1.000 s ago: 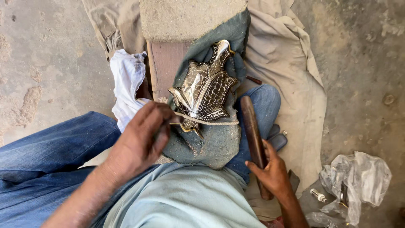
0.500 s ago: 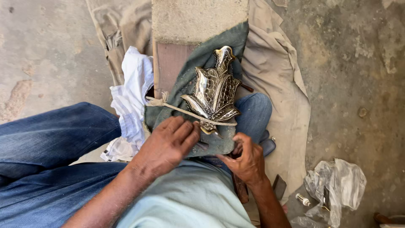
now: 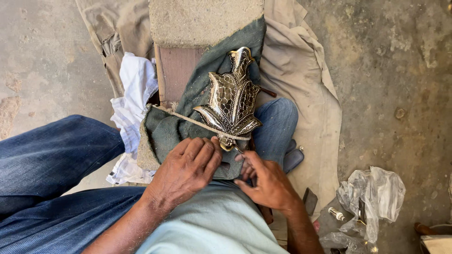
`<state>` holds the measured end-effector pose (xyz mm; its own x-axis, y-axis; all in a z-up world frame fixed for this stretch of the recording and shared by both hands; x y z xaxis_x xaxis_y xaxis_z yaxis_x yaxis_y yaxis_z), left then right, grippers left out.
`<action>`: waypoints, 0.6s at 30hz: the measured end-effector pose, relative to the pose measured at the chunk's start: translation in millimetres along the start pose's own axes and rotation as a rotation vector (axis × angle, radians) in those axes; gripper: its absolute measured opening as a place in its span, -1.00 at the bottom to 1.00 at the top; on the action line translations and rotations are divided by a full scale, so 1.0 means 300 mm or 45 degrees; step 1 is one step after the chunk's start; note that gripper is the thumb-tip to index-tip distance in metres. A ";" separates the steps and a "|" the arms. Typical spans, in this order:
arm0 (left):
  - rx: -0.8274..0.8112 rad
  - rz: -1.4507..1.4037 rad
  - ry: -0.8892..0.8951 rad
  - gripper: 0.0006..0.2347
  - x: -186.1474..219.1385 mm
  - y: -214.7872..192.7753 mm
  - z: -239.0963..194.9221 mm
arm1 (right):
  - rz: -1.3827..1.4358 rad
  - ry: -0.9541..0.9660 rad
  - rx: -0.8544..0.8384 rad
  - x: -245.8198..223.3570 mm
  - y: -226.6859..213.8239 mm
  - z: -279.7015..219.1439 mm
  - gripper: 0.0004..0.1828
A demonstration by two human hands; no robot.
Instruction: The person uses a chisel and wooden mallet to engrave patterns into a silver-colored metal object shaped like a bird. The object is held on a cushioned block on the lap while the person repeatedly strikes the chisel to create surface texture.
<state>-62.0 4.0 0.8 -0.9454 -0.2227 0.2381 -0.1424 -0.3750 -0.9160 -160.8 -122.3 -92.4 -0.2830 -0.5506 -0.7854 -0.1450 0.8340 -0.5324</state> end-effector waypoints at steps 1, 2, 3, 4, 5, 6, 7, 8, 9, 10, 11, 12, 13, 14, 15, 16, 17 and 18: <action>0.002 -0.015 -0.003 -0.60 -0.005 0.003 -0.001 | 0.072 -0.072 0.190 -0.020 -0.064 -0.014 -0.49; 0.002 -0.031 -0.015 -0.61 -0.010 0.007 -0.005 | 0.146 -0.145 0.371 -0.036 -0.118 -0.036 -0.63; 0.001 -0.047 -0.027 -0.61 -0.016 0.012 -0.011 | 0.220 -0.218 0.552 -0.047 -0.162 -0.059 -0.74; -0.006 -0.057 -0.045 -0.61 -0.020 0.022 -0.020 | 0.293 -0.153 0.662 -0.026 -0.179 -0.073 -0.70; -0.014 -0.067 -0.063 -0.61 -0.025 0.031 -0.028 | 0.365 -0.086 0.772 -0.004 -0.192 -0.087 -0.66; -0.019 -0.074 -0.070 -0.61 -0.031 0.039 -0.031 | 0.437 -0.021 0.893 0.018 -0.203 -0.098 -0.62; -0.021 -0.094 -0.081 -0.60 -0.034 0.042 -0.034 | 0.455 -0.011 0.888 0.018 -0.198 -0.089 -0.54; -0.025 -0.112 -0.087 -0.59 -0.039 0.043 -0.037 | 0.476 -0.003 0.886 0.018 -0.196 -0.072 -0.47; -0.028 -0.129 -0.094 -0.59 -0.043 0.043 -0.038 | 0.498 0.005 0.884 0.014 -0.194 -0.055 -0.39; -0.008 -0.158 -0.096 -0.58 -0.045 0.037 -0.040 | 0.436 -0.049 0.859 -0.013 -0.192 -0.038 -0.34; 0.012 -0.187 -0.098 -0.58 -0.047 0.031 -0.042 | 0.374 -0.101 0.832 -0.039 -0.188 -0.020 -0.30; 0.034 -0.218 -0.102 -0.57 -0.050 0.027 -0.043 | 0.309 -0.153 0.803 -0.064 -0.181 -0.005 -0.25; 0.057 -0.185 -0.092 -0.59 -0.052 0.022 -0.044 | 0.180 -0.201 0.788 -0.089 -0.174 0.008 -0.25; 0.078 -0.154 -0.089 -0.60 -0.051 0.018 -0.048 | 0.051 -0.247 0.765 -0.111 -0.158 0.017 -0.25; 0.098 -0.122 -0.086 -0.61 -0.052 0.011 -0.052 | -0.078 -0.293 0.740 -0.130 -0.142 0.020 -0.25; 0.095 -0.156 -0.117 -0.61 -0.065 0.004 -0.056 | -0.087 -0.291 0.723 -0.127 -0.133 0.023 -0.25; 0.092 -0.189 -0.148 -0.61 -0.079 -0.007 -0.058 | -0.097 -0.290 0.706 -0.121 -0.125 0.022 -0.25; 0.091 -0.218 -0.171 -0.61 -0.095 -0.023 -0.053 | -0.106 -0.292 0.698 -0.113 -0.122 0.021 -0.25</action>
<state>-38.7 27.3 -4.9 -0.8610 -0.2660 0.4336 -0.2720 -0.4797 -0.8342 -139.9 -134.2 -48.3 -0.0714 -0.6580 -0.7496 0.3697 0.6806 -0.6326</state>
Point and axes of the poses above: each hand's wrist, its own z-axis towards the middle knuckle, its own y-axis out of the palm, x = y × z, the point moved 9 cm from there along z, towards the middle knuckle
